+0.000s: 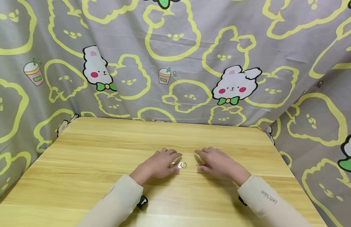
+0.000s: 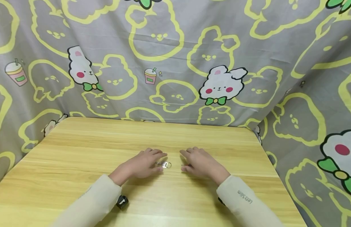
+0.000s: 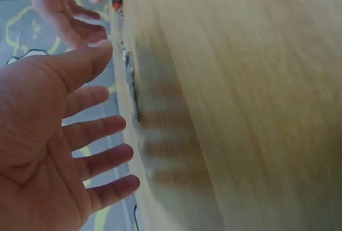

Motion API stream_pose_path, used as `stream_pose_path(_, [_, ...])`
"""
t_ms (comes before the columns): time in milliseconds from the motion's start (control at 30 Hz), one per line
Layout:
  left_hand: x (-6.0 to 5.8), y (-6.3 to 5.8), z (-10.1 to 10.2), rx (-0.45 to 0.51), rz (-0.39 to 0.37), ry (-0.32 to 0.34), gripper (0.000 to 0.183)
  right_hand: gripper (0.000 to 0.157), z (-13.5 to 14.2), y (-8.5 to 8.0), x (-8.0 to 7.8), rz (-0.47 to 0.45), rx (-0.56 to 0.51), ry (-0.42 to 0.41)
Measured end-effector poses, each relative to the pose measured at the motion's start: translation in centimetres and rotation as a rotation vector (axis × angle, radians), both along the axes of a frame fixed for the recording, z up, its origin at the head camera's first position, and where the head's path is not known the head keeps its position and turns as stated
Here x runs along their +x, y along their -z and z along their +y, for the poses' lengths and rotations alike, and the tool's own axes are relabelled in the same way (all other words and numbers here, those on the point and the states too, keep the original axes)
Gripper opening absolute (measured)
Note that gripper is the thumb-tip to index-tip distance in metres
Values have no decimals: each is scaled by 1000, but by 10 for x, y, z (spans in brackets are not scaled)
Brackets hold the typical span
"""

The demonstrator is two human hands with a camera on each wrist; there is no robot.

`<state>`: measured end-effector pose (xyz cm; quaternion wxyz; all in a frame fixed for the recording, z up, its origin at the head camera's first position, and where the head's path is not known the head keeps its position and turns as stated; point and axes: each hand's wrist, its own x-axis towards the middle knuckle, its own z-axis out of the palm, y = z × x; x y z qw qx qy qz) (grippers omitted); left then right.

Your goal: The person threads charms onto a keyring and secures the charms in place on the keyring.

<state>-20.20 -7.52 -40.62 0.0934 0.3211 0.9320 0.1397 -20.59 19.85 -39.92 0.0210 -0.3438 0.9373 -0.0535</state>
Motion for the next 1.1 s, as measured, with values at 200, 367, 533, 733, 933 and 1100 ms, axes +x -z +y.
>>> stream_pose_path(200, [-5,4,4,63,-28,6,51,59,7,7,-1,-28,-27,-39])
stream_pose_path(367, [-8,4,8,64,-43,-5,46,42,11,11,-2,-41,-82,-47])
stream_pose_path(533, [-10,6,12,77,-42,-9,35,22,11,16,-4,2,-145,-90])
stream_pose_path(733, [-15,9,14,94,-51,-21,30,11,12,21,-8,55,-183,-150])
stream_pose_path(933, [-19,8,15,98,-43,-18,27,3,13,23,-11,71,-190,-175])
stream_pose_path(1100, [-23,10,15,127,-27,5,22,4,12,23,-11,65,-170,-172])
